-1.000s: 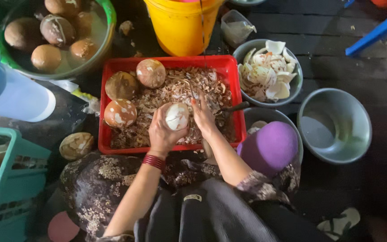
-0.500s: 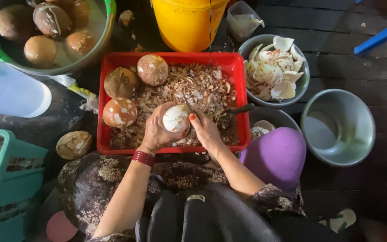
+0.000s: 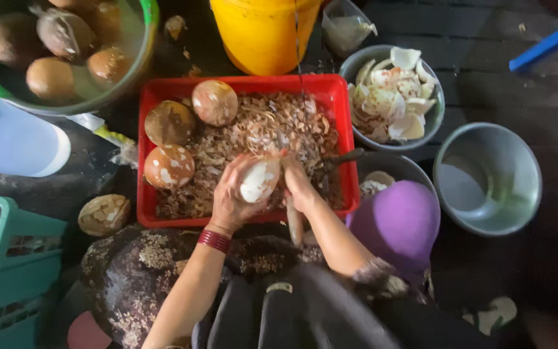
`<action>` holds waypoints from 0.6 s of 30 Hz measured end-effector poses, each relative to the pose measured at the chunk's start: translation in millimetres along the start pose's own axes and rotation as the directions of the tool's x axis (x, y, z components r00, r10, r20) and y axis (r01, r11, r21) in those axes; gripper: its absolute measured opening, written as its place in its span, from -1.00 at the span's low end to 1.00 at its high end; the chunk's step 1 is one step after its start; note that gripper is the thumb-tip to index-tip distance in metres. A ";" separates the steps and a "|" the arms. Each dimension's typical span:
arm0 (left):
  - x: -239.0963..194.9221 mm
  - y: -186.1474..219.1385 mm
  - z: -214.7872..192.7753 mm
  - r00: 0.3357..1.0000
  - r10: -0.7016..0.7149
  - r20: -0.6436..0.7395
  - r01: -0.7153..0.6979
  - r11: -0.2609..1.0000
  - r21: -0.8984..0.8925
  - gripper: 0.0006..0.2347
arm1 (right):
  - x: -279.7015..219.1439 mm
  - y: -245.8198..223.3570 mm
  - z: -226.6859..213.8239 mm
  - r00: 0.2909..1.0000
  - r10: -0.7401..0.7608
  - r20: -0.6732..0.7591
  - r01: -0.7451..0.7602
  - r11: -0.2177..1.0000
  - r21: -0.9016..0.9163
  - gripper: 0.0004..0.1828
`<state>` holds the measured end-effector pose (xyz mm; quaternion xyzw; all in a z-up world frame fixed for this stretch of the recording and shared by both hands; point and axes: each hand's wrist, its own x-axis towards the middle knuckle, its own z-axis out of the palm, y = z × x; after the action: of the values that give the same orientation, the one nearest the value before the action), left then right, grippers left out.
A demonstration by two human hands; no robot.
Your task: The person sits on the floor and uses a knife to peel the husk off several coconuts. They rotate each coconut while scraping away the outer layer, placing the peeled coconuts into a red tray and discarding the husks into a nearby bowl.
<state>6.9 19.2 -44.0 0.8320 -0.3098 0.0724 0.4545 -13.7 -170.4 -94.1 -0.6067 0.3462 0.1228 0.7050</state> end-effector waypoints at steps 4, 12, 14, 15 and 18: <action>-8.3 -5.9 -1.8 0.991 0.126 -0.046 -0.123 0.990 0.064 -0.23 | -40.0 -33.3 -22.9 0.978 -0.182 0.106 0.189 0.980 -0.059 -0.29; 4.8 -3.1 -1.8 0.961 -0.277 -0.004 0.272 0.948 -0.162 -0.21 | -74.8 -54.3 -28.3 0.950 -0.290 0.117 0.313 0.893 -0.323 -0.23; 6.5 -1.1 -2.3 0.959 -0.282 -0.015 0.278 0.953 -0.123 -0.21 | -77.7 -43.6 -21.2 0.835 -0.525 0.166 0.534 0.700 -0.474 -0.27; 6.2 -0.1 -2.2 0.955 -0.296 -0.011 0.292 0.946 -0.142 -0.21 | -79.4 -38.0 -16.3 0.643 -0.721 0.258 0.704 0.425 -0.569 -0.32; 7.4 1.4 -2.8 0.945 -0.328 0.000 0.321 0.928 -0.191 -0.21 | -82.7 -33.1 -5.8 0.759 -0.594 0.267 0.574 0.417 -0.705 -0.11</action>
<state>12.4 17.5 -38.4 0.8238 -0.1661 -0.0199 0.5417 -56.4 -163.1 -16.1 -0.9238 0.0384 -0.0052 0.3809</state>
